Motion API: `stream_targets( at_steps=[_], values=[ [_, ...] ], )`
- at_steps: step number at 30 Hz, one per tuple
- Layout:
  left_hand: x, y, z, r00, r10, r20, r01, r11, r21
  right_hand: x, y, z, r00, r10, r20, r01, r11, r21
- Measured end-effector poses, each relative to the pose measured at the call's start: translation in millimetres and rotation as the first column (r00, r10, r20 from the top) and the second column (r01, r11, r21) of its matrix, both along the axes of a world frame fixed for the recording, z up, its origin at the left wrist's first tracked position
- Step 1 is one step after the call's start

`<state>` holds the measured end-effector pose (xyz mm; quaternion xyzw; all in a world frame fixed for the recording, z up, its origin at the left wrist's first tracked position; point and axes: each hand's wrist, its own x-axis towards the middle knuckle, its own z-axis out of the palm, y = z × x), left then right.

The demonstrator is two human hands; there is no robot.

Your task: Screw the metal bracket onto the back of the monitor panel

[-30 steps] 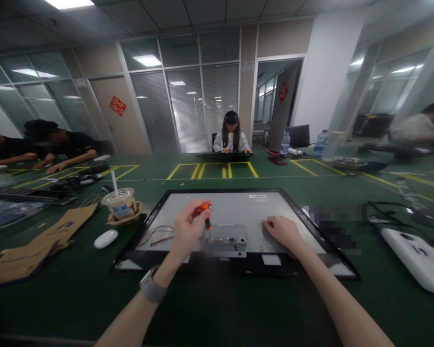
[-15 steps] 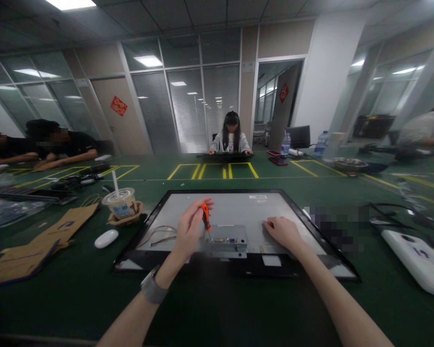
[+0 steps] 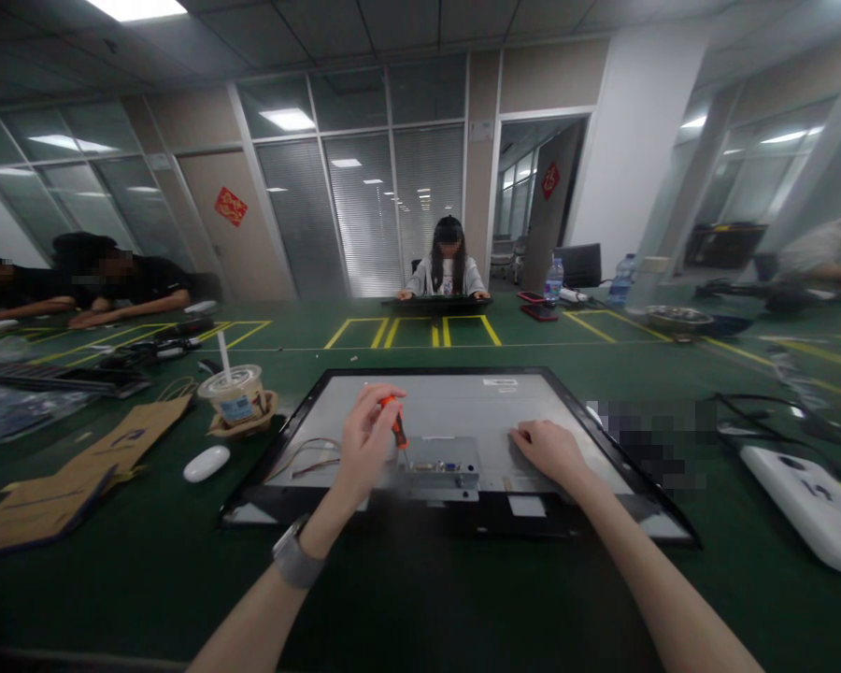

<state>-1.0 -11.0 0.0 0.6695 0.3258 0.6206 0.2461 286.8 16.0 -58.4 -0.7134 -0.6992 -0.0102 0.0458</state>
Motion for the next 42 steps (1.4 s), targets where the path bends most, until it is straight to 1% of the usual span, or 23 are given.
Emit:
stream_targets(
  at_steps=[3,5,9,11,12,17,20,22,26,28,35,37,39,42],
  values=[
    [-0.4,-2.7,1.2,0.998,-0.064,0.027,0.065,0.997,-0.043,-0.9,-1.5,3.0,1.000,0.005,-0.009,-0.005,1.000,-0.006],
    [-0.3,-3.2,1.1,0.998,-0.062,0.020,0.063,0.997,-0.043,-1.4,-2.2,4.5,1.000,0.007,-0.008,-0.007,1.000,-0.007],
    [0.3,-1.0,0.1,0.999,0.051,-0.010,-0.051,0.998,0.030,-1.4,-1.9,3.9,1.000,0.007,0.000,-0.007,1.000,-0.006],
    [0.6,0.0,-0.3,0.996,0.085,-0.002,-0.085,0.996,0.032,-0.9,-1.1,2.2,1.000,0.007,0.006,-0.007,1.000,0.005],
    [0.7,0.1,-0.3,0.997,0.083,0.004,-0.083,0.996,0.021,-0.5,-0.6,1.1,1.000,0.005,0.010,-0.005,1.000,0.008],
    [1.5,-3.7,0.9,0.999,-0.023,0.049,0.026,0.998,-0.058,1.6,2.0,-2.8,1.000,0.012,0.000,-0.012,1.000,0.009],
    [1.9,-4.9,1.4,0.995,-0.063,0.072,0.069,0.994,-0.083,1.4,1.2,-1.5,1.000,0.004,-0.010,-0.004,1.000,0.005],
    [1.8,-3.9,0.7,0.995,-0.059,0.075,0.065,0.995,-0.081,0.3,-0.3,0.5,1.000,0.004,-0.011,-0.004,1.000,0.001],
    [1.3,-0.6,-1.1,0.997,0.014,0.074,-0.011,0.999,-0.041,-2.0,-3.2,3.9,1.000,0.015,-0.003,-0.015,1.000,0.012],
    [1.0,-0.2,-0.9,0.996,0.026,0.081,-0.022,0.999,-0.043,-2.4,-3.4,4.3,1.000,0.019,-0.006,-0.018,1.000,0.014],
    [0.0,-2.6,0.5,0.992,-0.079,0.094,0.088,0.992,-0.089,-1.1,-0.8,2.3,1.000,0.008,-0.015,-0.007,1.000,0.010],
    [0.0,-2.3,-0.2,0.996,-0.054,0.064,0.058,0.997,-0.053,-0.8,-0.6,1.6,1.000,0.010,-0.008,-0.010,1.000,0.009],
    [0.4,-2.4,-0.6,1.000,0.012,0.017,-0.012,1.000,0.023,-0.5,-0.6,0.6,1.000,0.010,0.000,-0.010,1.000,0.009],
    [2.0,-4.0,-0.2,0.993,0.115,-0.030,-0.111,0.987,0.116,0.1,-0.3,-1.1,1.000,0.008,0.017,-0.008,1.000,0.019]
  ],
)
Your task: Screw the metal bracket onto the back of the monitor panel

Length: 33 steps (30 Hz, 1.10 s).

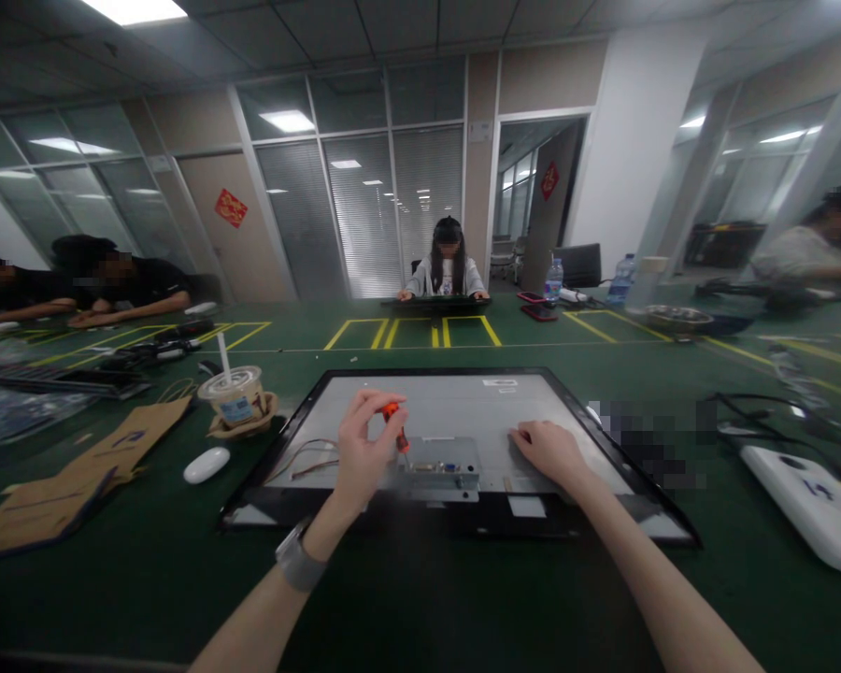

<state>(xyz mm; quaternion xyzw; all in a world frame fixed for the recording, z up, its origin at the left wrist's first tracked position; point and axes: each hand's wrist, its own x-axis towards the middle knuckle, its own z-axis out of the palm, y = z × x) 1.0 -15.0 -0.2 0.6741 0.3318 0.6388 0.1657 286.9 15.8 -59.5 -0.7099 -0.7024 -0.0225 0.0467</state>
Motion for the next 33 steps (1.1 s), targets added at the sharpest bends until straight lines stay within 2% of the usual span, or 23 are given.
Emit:
stream_targets(
  at_steps=[4,10,16,21,24,30,33],
  values=[
    [2.1,-2.6,0.8,1.000,0.026,-0.013,-0.026,0.999,0.025,0.4,0.9,-1.2,1.000,-0.007,0.008,0.007,1.000,0.000],
    [0.9,-2.0,-0.6,0.994,-0.102,0.028,0.103,0.993,-0.058,0.3,0.1,1.4,1.000,0.004,-0.017,-0.004,1.000,-0.007],
    [1.1,1.7,-1.8,0.995,-0.095,0.011,0.096,0.991,-0.094,-1.4,-1.1,3.5,1.000,0.002,-0.021,-0.002,1.000,-0.012],
    [1.1,-0.4,-0.9,0.981,-0.178,0.082,0.190,0.965,-0.180,-1.7,-1.6,3.5,1.000,0.002,-0.014,-0.002,1.000,0.002],
    [0.7,-1.0,-1.6,0.970,-0.214,0.119,0.234,0.955,-0.184,-1.1,-1.9,3.8,1.000,-0.001,-0.010,0.001,1.000,-0.005],
    [0.8,1.8,-2.1,0.989,-0.141,0.040,0.145,0.983,-0.114,-0.1,-0.1,2.6,1.000,0.000,-0.011,0.000,1.000,-0.020],
    [1.9,1.0,-2.0,0.989,-0.126,0.080,0.138,0.977,-0.164,1.2,1.8,-0.7,1.000,-0.004,-0.005,0.004,1.000,-0.009]
  ],
)
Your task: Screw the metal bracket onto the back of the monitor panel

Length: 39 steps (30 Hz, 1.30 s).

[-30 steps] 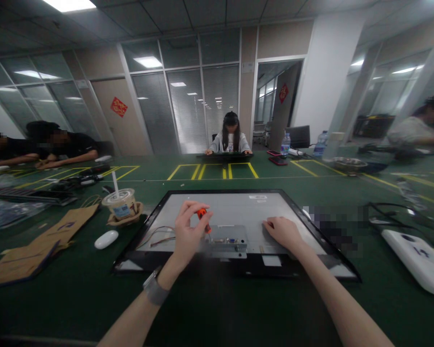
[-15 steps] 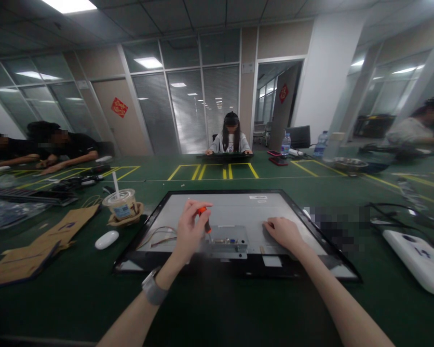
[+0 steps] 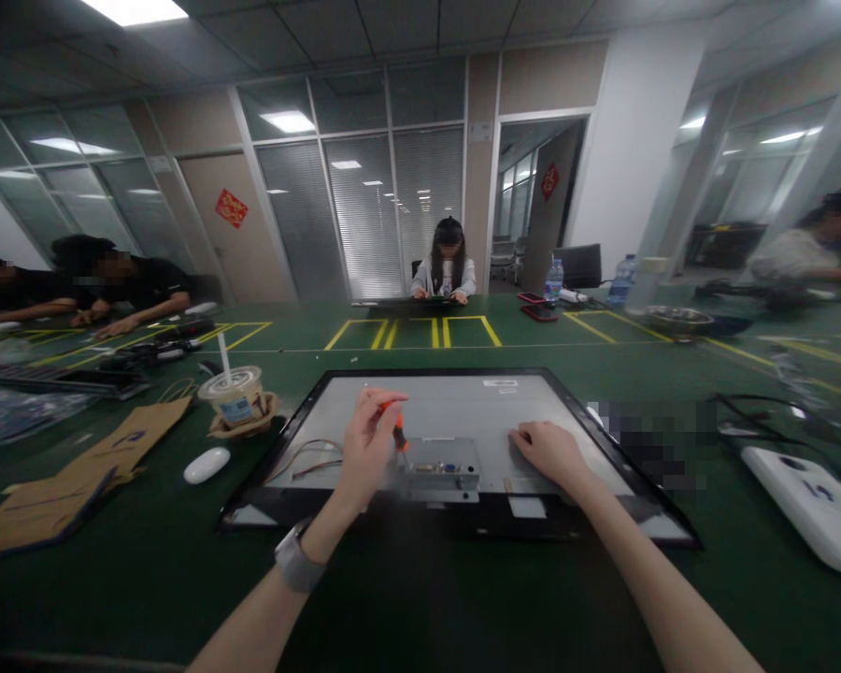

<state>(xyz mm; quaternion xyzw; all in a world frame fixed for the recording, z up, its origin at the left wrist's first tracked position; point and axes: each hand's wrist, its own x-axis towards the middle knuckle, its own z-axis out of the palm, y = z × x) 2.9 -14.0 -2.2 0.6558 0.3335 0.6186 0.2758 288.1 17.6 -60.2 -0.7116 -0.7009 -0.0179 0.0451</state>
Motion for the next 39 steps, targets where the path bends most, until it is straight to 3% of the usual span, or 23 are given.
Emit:
stream_targets(
  at_steps=[5,11,13,19,21,26,33,39],
  values=[
    [1.4,-1.4,-1.6,0.988,-0.053,0.144,0.067,0.993,-0.097,0.8,0.5,-1.1,1.000,0.005,-0.010,-0.005,1.000,0.002],
    [-0.4,1.1,-1.0,0.996,0.083,0.014,-0.083,0.996,0.027,1.1,-0.4,-0.7,1.000,0.011,-0.005,-0.011,1.000,0.011],
    [-0.8,1.1,-0.3,0.996,0.094,-0.002,-0.094,0.995,0.014,1.6,-0.1,-1.7,1.000,0.009,-0.004,-0.009,1.000,0.010],
    [0.3,-1.1,0.4,0.993,0.001,0.120,0.011,0.995,-0.103,1.6,0.3,-2.9,1.000,0.003,-0.008,-0.003,1.000,0.013],
    [0.8,-1.2,-0.1,0.994,-0.029,0.104,0.039,0.995,-0.092,1.0,0.0,-2.4,1.000,0.007,-0.016,-0.007,1.000,0.017],
    [0.9,-0.4,-0.7,1.000,0.023,0.011,-0.023,0.999,0.035,-1.2,-1.8,0.7,1.000,0.002,-0.010,-0.002,1.000,0.016],
    [-0.9,-0.3,2.5,0.996,-0.051,0.076,0.056,0.996,-0.071,-2.2,-2.7,2.7,1.000,0.001,-0.004,-0.001,1.000,0.003],
    [-1.5,2.9,0.5,0.995,-0.081,0.052,0.084,0.995,-0.053,-1.7,-2.3,1.5,1.000,0.003,-0.013,-0.003,1.000,0.012]
  ],
)
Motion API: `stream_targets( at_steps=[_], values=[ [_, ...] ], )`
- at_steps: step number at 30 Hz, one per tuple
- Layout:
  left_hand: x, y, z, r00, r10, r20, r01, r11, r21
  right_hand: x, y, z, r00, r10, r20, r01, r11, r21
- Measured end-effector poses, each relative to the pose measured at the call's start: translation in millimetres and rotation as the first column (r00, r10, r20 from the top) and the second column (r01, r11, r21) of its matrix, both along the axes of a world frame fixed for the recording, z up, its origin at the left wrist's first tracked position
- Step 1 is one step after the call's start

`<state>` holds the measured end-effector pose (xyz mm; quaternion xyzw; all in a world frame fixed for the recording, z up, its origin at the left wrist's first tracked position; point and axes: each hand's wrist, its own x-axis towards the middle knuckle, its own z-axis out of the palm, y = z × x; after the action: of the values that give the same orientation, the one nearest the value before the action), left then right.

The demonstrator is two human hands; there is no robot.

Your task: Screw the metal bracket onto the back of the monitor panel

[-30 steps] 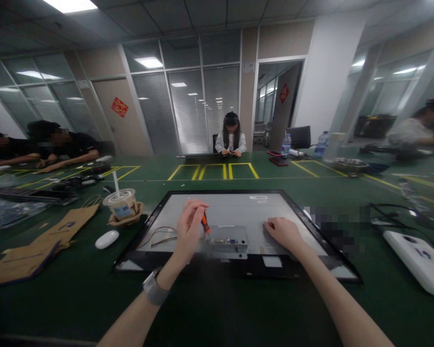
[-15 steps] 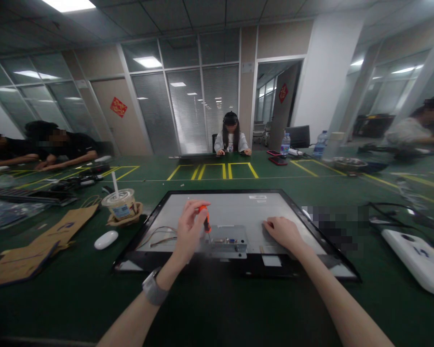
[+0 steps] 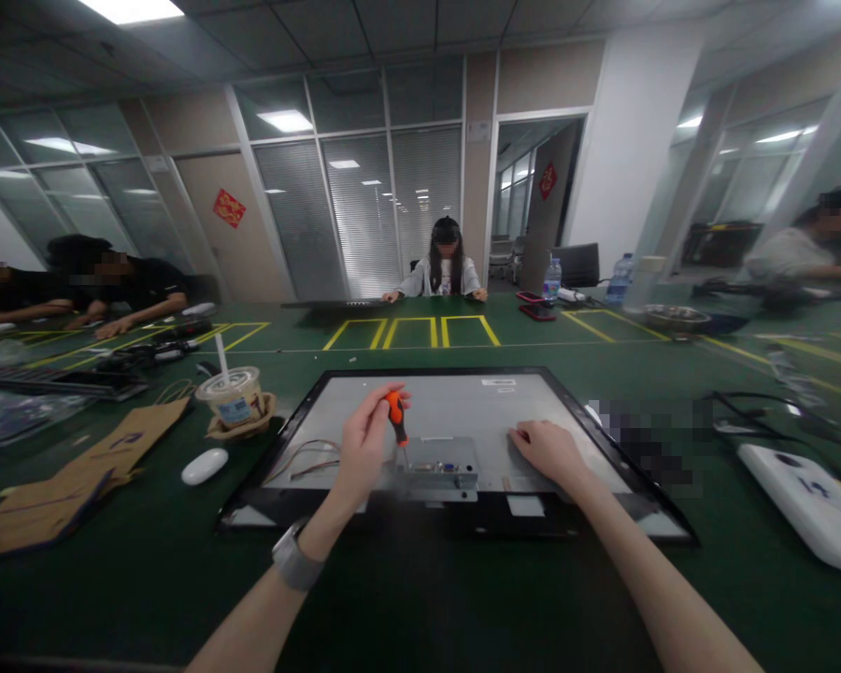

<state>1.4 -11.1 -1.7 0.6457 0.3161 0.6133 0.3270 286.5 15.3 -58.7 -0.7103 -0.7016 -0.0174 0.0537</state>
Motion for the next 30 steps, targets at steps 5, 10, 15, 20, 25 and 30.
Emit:
stream_targets(
  at_steps=[5,10,15,20,25,30],
  values=[
    [-1.2,2.4,-2.2,0.996,0.081,-0.043,-0.079,0.995,0.058,0.7,0.6,-1.3,1.000,-0.003,0.016,0.002,1.000,0.013],
    [-0.4,-1.0,0.6,0.998,0.054,-0.020,-0.054,0.998,0.035,0.3,0.0,-0.2,1.000,0.004,0.012,-0.004,1.000,0.012],
    [0.3,-2.5,1.6,0.999,0.022,-0.038,-0.021,1.000,0.022,-1.1,-0.4,1.8,1.000,0.001,-0.007,-0.001,1.000,-0.012],
    [-0.4,1.1,-1.9,0.982,0.176,-0.068,-0.167,0.979,0.117,-0.8,-0.5,2.2,1.000,-0.002,0.003,0.002,1.000,-0.012],
    [-0.7,-1.5,-1.2,0.982,0.186,-0.033,-0.183,0.980,0.083,-0.1,-0.3,1.9,1.000,-0.004,-0.010,0.004,1.000,-0.020],
    [-1.5,-2.4,-0.5,0.994,0.107,-0.015,-0.106,0.994,0.022,-0.6,-0.8,1.6,1.000,0.003,-0.012,-0.003,1.000,-0.013]
  ],
)
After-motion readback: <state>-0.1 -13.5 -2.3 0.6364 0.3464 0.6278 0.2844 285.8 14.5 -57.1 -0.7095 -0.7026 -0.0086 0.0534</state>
